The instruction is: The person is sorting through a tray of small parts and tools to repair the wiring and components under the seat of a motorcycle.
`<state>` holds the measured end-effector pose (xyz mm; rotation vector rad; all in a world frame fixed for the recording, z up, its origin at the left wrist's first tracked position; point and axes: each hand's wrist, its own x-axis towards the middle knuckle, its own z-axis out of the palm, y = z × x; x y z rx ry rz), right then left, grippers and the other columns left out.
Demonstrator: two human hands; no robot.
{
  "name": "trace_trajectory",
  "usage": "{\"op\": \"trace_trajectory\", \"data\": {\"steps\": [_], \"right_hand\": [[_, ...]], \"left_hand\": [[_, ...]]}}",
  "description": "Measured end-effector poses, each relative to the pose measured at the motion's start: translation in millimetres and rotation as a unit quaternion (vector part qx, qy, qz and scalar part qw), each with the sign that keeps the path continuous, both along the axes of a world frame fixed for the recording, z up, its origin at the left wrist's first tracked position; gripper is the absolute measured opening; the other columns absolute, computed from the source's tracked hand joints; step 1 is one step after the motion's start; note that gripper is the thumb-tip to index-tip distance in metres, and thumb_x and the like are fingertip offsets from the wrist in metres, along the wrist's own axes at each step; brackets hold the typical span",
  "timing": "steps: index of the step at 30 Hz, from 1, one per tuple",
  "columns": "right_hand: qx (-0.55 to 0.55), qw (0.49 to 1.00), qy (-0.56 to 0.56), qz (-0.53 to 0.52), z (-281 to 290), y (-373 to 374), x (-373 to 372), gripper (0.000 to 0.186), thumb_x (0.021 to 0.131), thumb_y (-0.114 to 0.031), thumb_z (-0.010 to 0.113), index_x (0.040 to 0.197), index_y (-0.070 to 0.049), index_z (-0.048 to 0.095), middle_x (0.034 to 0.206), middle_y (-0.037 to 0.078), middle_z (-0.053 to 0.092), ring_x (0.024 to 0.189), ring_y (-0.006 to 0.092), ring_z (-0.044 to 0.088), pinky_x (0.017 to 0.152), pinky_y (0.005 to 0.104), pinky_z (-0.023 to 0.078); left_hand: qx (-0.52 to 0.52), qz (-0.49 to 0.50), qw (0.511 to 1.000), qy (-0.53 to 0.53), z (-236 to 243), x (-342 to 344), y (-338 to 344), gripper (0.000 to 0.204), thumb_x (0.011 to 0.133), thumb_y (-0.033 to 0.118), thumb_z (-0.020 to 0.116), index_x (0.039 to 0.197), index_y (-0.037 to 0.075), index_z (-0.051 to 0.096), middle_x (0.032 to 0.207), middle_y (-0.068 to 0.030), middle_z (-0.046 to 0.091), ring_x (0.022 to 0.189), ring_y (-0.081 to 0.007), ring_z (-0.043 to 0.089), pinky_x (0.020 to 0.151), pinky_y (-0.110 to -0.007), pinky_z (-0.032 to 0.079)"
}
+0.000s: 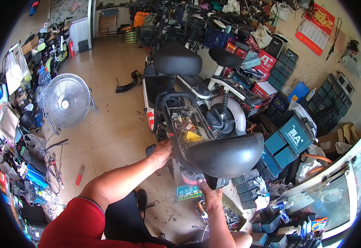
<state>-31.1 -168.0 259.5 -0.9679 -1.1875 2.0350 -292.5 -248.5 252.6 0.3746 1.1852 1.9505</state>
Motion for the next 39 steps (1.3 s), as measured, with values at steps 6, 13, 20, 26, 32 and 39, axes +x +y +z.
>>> {"op": "trace_trajectory", "data": {"steps": [6, 13, 20, 26, 32, 39], "right_hand": [[0.0, 1.0, 0.016, -0.001, 3.0, -1.7, 2.3, 0.054, 0.087, 0.004, 0.08, 0.135, -0.005, 0.058, 0.12, 0.008, 0.067, 0.103, 0.0218, 0.069, 0.088, 0.0341, 0.063], [0.011, 0.999, 0.034, -0.003, -5.1, 6.7, 2.4, 0.048, 0.089, 0.006, 0.076, 0.133, -0.009, 0.062, 0.112, 0.001, 0.064, 0.1, 0.0182, 0.065, 0.091, 0.0353, 0.058], [0.028, 0.998, 0.043, -0.026, -10.8, 0.4, -1.9, 0.045, 0.09, 0.006, 0.075, 0.13, -0.009, 0.064, 0.115, 0.002, 0.066, 0.102, 0.0188, 0.066, 0.091, 0.0351, 0.058], [-0.017, 0.999, 0.047, -0.016, -20.7, 3.0, -3.6, 0.043, 0.088, 0.006, 0.077, 0.127, -0.002, 0.062, 0.111, 0.003, 0.063, 0.1, 0.0182, 0.066, 0.088, 0.0304, 0.06], [-0.008, 0.998, 0.058, -0.002, -40.7, 9.6, -5.6, 0.024, 0.094, 0.003, 0.072, 0.115, -0.007, 0.07, 0.107, 0.004, 0.07, 0.098, 0.0176, 0.068, 0.091, 0.0341, 0.059], [-0.003, 0.997, 0.067, -0.026, -22.1, 5.1, -5.5, 0.028, 0.092, 0.004, 0.072, 0.118, -0.007, 0.07, 0.109, 0.004, 0.07, 0.099, 0.018, 0.068, 0.09, 0.0338, 0.058]], "left_hand": [[0.005, -0.012, 0.999, -0.035, 7.2, 0.7, -2.8, 0.044, 0.092, 0.057, 0.072, 0.101, 0.014, 0.073, 0.087, 0.002, 0.07, 0.072, -0.0089, 0.058, 0.063, -0.027, 0.038], [0.007, -0.022, 0.999, -0.022, 4.0, 5.4, 0.1, 0.046, 0.093, 0.061, 0.069, 0.101, 0.016, 0.073, 0.084, 0.0036, 0.069, 0.067, -0.0082, 0.054, 0.063, -0.027, 0.039], [-0.018, -0.029, 0.999, 0.006, -1.2, -4.8, -0.1, 0.054, 0.091, 0.067, 0.067, 0.099, 0.014, 0.07, 0.083, 0.003, 0.068, 0.068, -0.0101, 0.056, 0.062, -0.029, 0.041], [-0.021, -0.013, 0.999, 0.022, -4.1, -3.8, 2.3, 0.056, 0.092, 0.068, 0.066, 0.1, 0.013, 0.07, 0.083, 0.0029, 0.066, 0.067, -0.01, 0.055, 0.061, -0.03, 0.04], [-0.032, -0.002, 0.999, 0.027, -10.6, -5.5, 9.1, 0.057, 0.096, 0.066, 0.064, 0.108, 0.011, 0.073, 0.084, 0.0044, 0.066, 0.068, -0.0067, 0.051, 0.058, -0.027, 0.037], [-0.039, -0.03, 0.999, 0.014, 0.1, -3.0, 4.8, 0.057, 0.095, 0.067, 0.063, 0.106, 0.012, 0.073, 0.083, 0.0039, 0.068, 0.063, -0.0063, 0.05, 0.055, -0.026, 0.035]]}}
